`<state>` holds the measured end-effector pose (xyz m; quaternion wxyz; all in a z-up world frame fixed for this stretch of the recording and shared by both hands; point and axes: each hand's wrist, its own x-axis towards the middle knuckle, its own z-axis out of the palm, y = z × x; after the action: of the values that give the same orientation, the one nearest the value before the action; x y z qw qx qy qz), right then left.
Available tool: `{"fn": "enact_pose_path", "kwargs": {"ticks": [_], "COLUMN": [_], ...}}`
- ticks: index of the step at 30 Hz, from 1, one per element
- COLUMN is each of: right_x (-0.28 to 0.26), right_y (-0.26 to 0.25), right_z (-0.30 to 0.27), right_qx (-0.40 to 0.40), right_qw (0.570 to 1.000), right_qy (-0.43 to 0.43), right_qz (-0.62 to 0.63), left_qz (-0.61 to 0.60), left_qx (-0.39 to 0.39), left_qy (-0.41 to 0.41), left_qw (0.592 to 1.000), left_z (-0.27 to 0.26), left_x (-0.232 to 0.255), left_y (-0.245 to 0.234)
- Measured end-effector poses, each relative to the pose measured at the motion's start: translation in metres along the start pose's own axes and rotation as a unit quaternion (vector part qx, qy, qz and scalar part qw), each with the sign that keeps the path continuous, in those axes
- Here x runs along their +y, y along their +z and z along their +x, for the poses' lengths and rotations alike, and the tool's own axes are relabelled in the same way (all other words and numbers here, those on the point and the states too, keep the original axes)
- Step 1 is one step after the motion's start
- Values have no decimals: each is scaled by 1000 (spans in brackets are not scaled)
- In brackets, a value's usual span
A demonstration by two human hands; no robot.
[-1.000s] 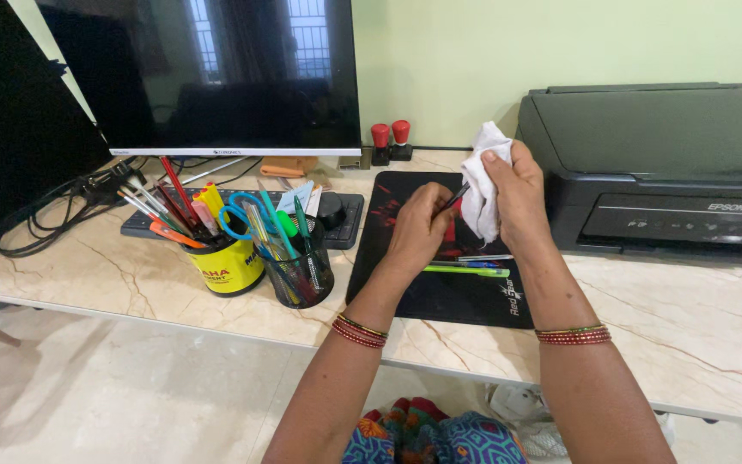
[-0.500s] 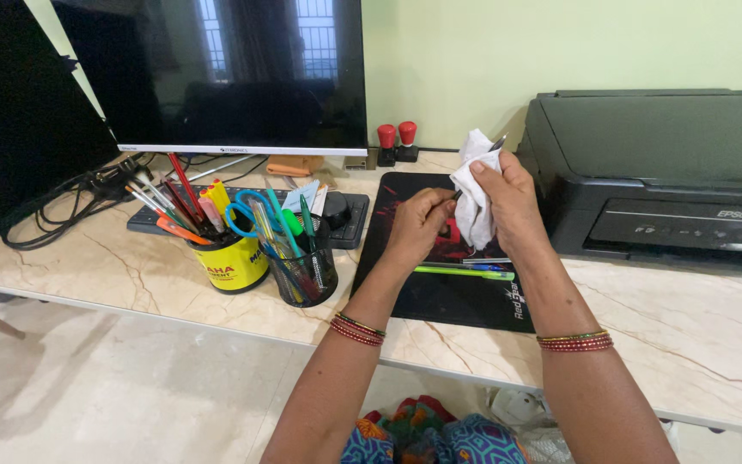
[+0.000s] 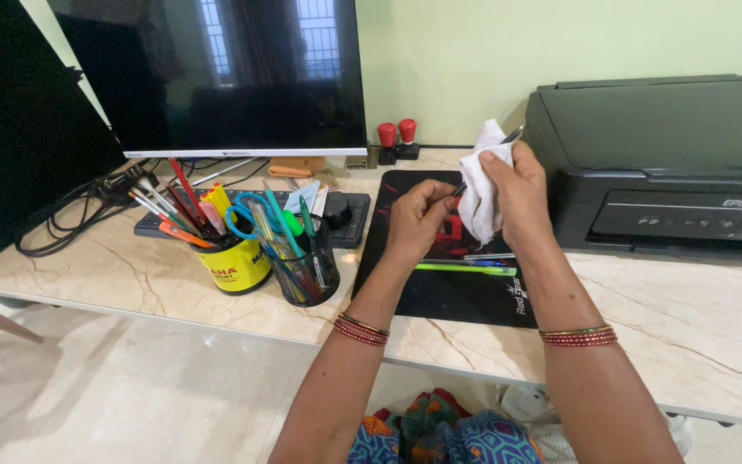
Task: The person wipes a white cloth over a mousepad and then individually cleans pens, markers, and scissors with the cloth. Each item is wiped and placed into a mesh holder on the desk.
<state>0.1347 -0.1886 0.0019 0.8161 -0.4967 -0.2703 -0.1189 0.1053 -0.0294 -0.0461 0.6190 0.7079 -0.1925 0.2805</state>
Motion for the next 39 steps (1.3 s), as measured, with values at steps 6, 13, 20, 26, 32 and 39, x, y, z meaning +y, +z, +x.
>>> {"fn": "enact_pose_path", "kwargs": {"ticks": [6, 13, 20, 26, 32, 39], "right_x": [-7, 5, 11, 11, 2, 1], "right_y": [0, 12, 19, 8, -4, 13], "right_z": [-1, -11, -18, -5, -1, -8], "right_qx": [12, -53, -65, 7, 15, -22], "right_qw": [1000, 997, 984, 994, 999, 999], "right_qy": [-15, 7, 50, 61, -5, 29], "right_qz": [-7, -55, -156, -88, -41, -25], "left_qz": [-60, -67, -15, 16, 28, -40], "left_qx": [-72, -30, 37, 9, -16, -65], "left_qy": [-22, -15, -2, 10, 62, -37], "left_qw": [995, 997, 999, 1000, 998, 996], "left_z": [2, 1, 4, 2, 1, 3], "left_x": [-8, -12, -8, -12, -15, -28], "left_y": [2, 0, -5, 2, 5, 2]}}
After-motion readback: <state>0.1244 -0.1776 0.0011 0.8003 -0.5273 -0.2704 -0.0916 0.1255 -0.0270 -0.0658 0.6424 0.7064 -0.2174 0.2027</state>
